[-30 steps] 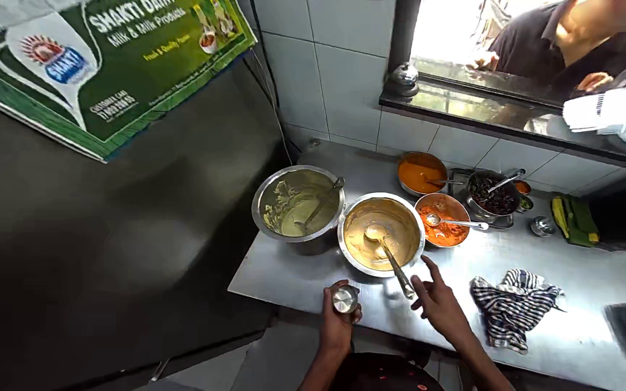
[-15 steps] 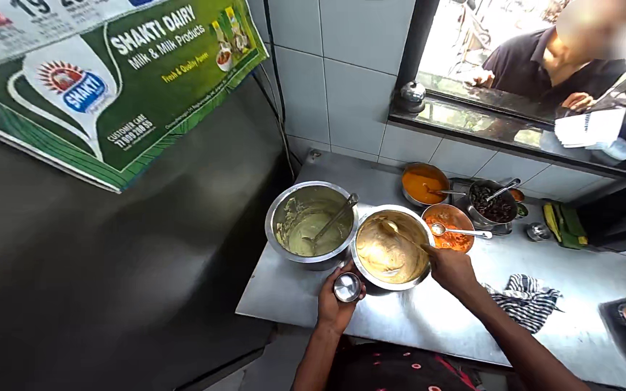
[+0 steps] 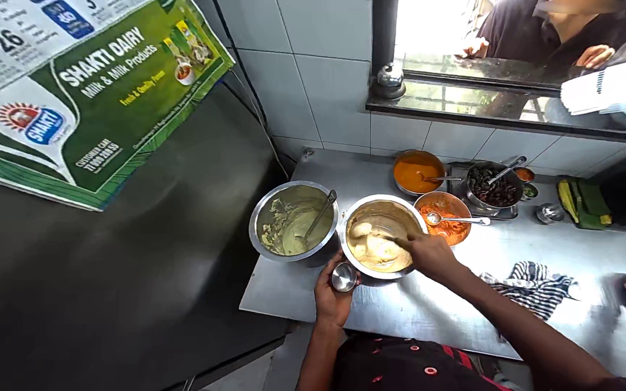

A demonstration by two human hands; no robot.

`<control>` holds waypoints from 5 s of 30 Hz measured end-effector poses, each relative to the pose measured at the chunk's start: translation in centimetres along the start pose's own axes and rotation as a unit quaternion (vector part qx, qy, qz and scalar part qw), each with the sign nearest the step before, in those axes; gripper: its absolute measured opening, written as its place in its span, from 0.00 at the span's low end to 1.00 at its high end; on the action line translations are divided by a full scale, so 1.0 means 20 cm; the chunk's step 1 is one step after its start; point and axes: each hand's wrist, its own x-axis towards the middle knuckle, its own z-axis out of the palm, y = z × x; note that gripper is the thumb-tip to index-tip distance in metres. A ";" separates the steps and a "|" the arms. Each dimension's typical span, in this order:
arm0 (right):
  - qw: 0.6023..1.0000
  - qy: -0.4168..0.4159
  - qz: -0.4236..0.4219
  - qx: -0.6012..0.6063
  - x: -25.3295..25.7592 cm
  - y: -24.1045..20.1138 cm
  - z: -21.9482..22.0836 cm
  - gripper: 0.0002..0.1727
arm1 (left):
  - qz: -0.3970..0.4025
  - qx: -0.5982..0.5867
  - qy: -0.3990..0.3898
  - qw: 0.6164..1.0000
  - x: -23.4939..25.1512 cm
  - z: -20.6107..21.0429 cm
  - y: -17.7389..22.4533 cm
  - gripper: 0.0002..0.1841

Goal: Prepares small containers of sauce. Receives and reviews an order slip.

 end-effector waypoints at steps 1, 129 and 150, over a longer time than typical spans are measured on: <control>1.000 -0.001 -0.023 0.008 -0.02 -0.01 0.02 0.27 | 0.008 -0.003 -0.007 1.000 0.00 0.01 0.00 0.26; 0.918 0.352 -0.048 0.180 -0.73 0.18 -0.13 0.21 | 0.316 0.377 -0.104 0.865 0.05 0.44 -0.13 0.39; 0.929 0.347 -0.012 0.124 -0.77 0.15 0.07 0.21 | 0.291 0.359 -0.114 0.879 0.07 0.41 -0.16 0.43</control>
